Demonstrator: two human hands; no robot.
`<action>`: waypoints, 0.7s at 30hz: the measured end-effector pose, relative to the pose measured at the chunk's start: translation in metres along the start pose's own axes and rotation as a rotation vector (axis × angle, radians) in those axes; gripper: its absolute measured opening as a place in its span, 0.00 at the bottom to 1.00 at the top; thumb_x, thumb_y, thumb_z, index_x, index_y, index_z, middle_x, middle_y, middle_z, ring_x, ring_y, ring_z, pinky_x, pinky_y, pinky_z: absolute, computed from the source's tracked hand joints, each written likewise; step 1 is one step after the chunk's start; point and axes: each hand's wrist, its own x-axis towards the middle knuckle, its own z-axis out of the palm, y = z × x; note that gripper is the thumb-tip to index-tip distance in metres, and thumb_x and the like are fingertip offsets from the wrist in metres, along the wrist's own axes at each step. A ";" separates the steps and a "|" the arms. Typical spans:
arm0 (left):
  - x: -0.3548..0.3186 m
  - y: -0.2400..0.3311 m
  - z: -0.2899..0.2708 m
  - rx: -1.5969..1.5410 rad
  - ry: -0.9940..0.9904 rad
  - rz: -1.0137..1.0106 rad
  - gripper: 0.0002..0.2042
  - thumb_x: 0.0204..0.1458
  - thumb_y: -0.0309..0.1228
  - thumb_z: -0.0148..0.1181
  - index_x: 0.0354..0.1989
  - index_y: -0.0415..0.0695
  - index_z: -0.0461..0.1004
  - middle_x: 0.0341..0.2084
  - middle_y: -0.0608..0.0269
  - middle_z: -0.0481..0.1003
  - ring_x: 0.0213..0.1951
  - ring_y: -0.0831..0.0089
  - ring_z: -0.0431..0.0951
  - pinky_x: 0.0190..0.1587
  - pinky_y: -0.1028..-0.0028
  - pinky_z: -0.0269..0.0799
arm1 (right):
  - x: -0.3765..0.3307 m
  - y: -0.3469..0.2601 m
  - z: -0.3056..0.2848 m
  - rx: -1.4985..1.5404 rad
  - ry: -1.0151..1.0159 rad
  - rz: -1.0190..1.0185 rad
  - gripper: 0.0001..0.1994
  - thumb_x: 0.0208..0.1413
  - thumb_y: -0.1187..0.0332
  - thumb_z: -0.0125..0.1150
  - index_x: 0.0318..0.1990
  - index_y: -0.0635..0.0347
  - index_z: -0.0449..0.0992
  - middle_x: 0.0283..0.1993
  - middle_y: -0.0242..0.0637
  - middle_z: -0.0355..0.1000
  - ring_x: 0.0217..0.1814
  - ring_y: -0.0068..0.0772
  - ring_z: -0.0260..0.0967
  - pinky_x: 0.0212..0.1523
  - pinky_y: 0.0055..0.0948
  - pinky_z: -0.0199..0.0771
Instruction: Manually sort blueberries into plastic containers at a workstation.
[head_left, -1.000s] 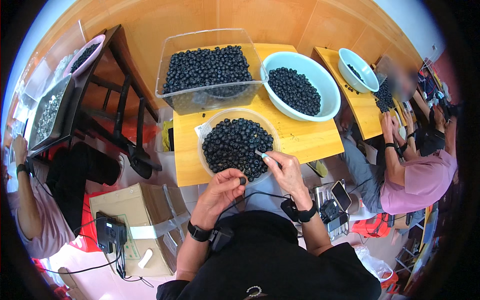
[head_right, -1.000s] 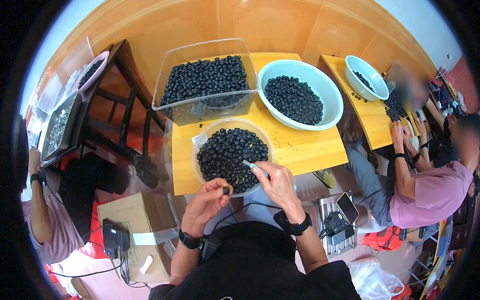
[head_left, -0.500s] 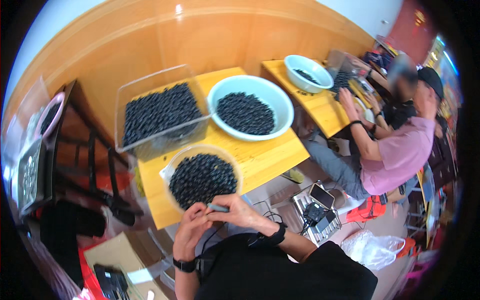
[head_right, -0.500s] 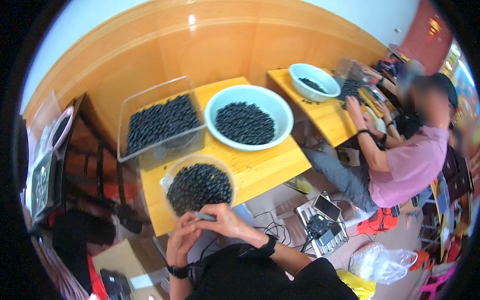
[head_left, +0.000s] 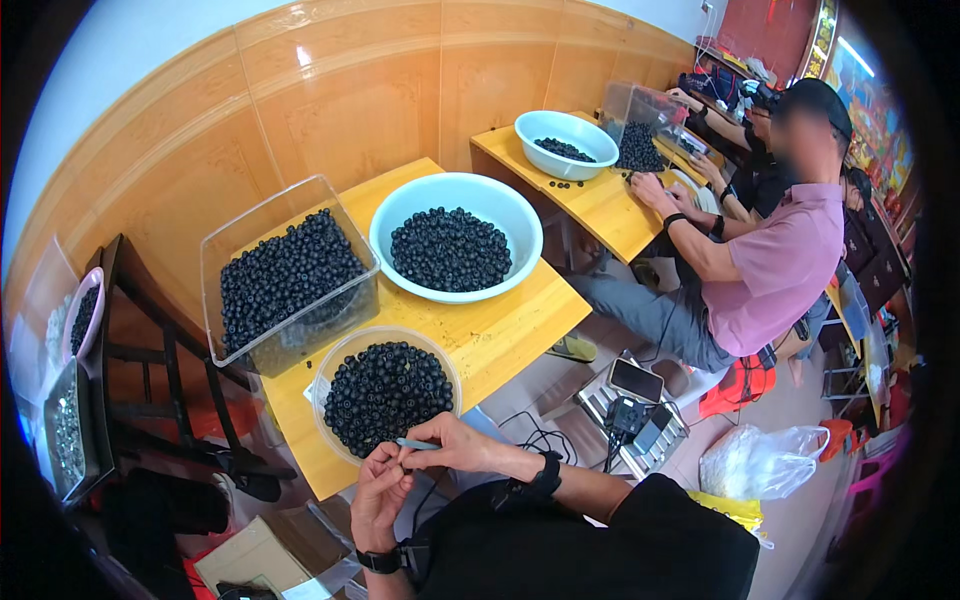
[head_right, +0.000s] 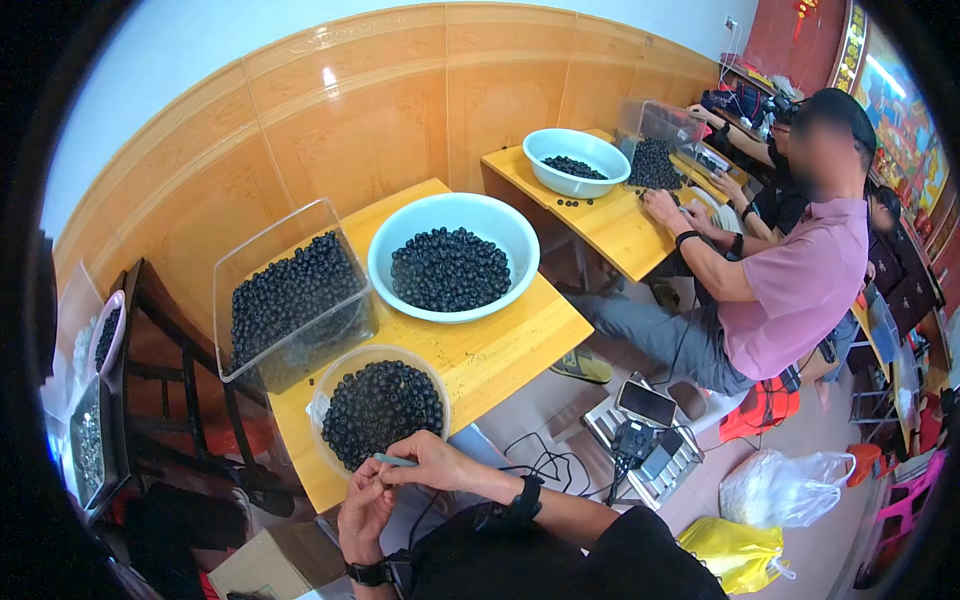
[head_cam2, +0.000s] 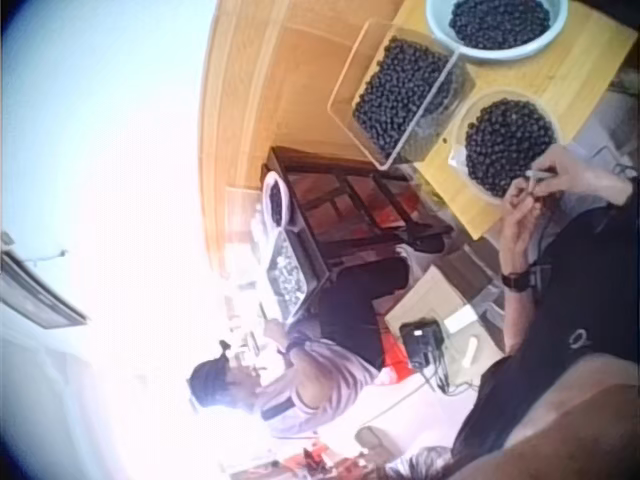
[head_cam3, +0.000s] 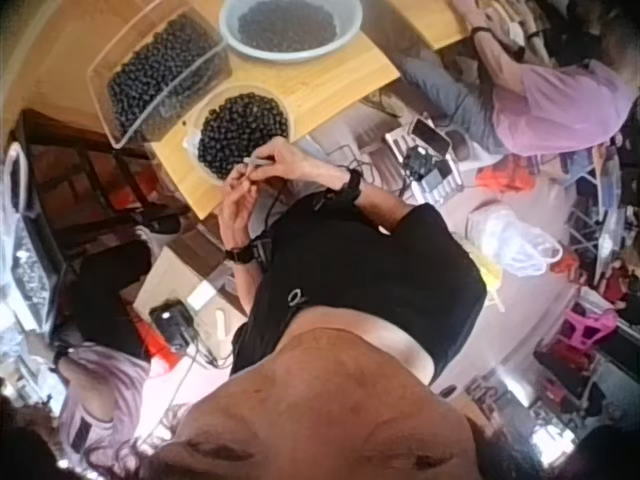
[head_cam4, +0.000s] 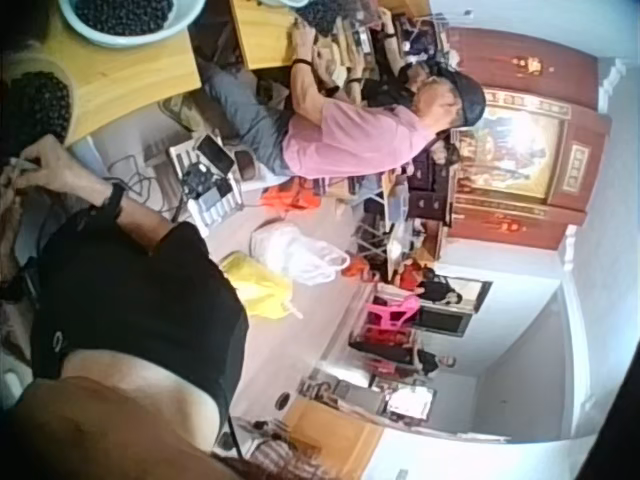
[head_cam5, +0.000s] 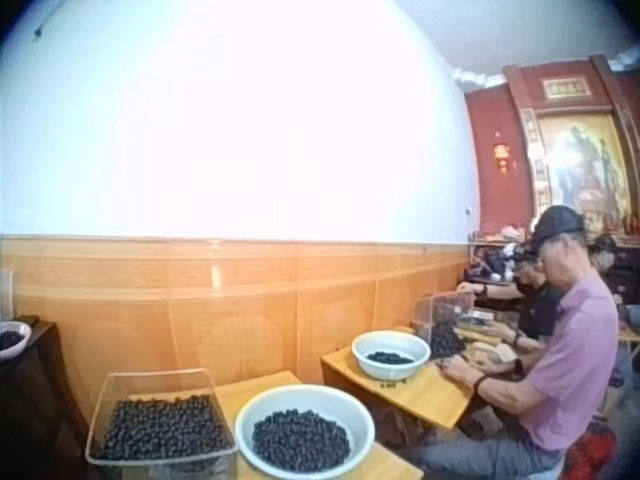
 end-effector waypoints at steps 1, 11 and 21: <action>0.000 0.000 0.003 0.028 0.022 -0.002 0.13 0.45 0.19 0.60 0.39 0.38 0.66 0.33 0.60 0.70 0.28 0.74 0.76 0.31 0.81 0.75 | 0.000 -0.001 -0.001 0.005 0.000 0.001 0.09 0.49 0.67 0.61 0.31 0.65 0.76 0.23 0.27 0.70 0.29 0.11 0.59 0.30 0.19 0.60; -0.003 -0.005 -0.003 -0.019 0.033 0.086 0.13 0.46 0.21 0.59 0.41 0.39 0.66 0.38 0.55 0.73 0.30 0.72 0.77 0.33 0.78 0.77 | -0.002 -0.013 0.002 -0.223 0.018 -0.026 0.09 0.46 0.67 0.64 0.32 0.63 0.75 0.24 0.28 0.68 0.28 0.15 0.62 0.29 0.19 0.62; -0.001 0.009 0.003 0.652 0.390 0.258 0.09 0.51 0.25 0.57 0.40 0.40 0.68 0.34 0.59 0.73 0.32 0.72 0.77 0.36 0.76 0.75 | 0.054 -0.042 -0.108 -0.563 0.571 -0.241 0.11 0.43 0.70 0.63 0.36 0.63 0.77 0.28 0.32 0.73 0.31 0.18 0.68 0.32 0.23 0.69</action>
